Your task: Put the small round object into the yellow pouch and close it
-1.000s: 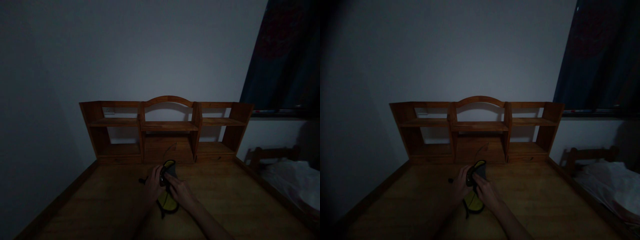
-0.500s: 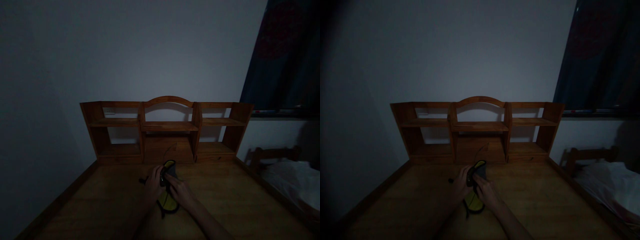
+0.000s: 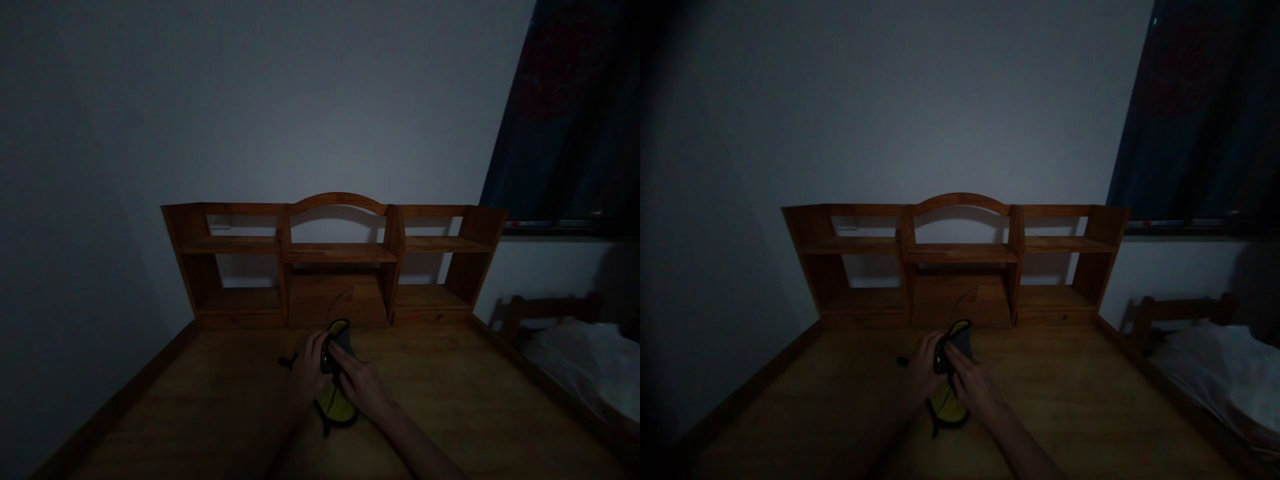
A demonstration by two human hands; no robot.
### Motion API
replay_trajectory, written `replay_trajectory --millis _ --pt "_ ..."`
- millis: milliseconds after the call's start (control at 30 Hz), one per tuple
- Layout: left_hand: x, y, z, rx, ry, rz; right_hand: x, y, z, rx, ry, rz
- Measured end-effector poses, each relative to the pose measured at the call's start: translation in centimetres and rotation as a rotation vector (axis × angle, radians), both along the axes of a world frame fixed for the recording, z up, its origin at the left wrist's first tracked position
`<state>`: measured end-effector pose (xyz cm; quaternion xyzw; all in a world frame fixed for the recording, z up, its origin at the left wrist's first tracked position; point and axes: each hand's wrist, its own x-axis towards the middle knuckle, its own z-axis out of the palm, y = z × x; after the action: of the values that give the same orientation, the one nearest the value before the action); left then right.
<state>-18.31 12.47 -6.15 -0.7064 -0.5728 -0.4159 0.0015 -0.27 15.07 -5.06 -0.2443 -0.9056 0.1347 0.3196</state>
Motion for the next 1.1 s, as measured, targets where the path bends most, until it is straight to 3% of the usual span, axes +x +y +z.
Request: replay_trajectory --millis 500,1100 --pt "-0.37 0.42 -0.74 0.034 0.049 -0.013 -0.06 0.08 -0.30 0.001 -0.015 -0.016" --pt "-0.23 0.26 -0.41 0.037 0.048 -0.009 0.05 -0.11 0.18 -0.022 -0.017 -0.003"
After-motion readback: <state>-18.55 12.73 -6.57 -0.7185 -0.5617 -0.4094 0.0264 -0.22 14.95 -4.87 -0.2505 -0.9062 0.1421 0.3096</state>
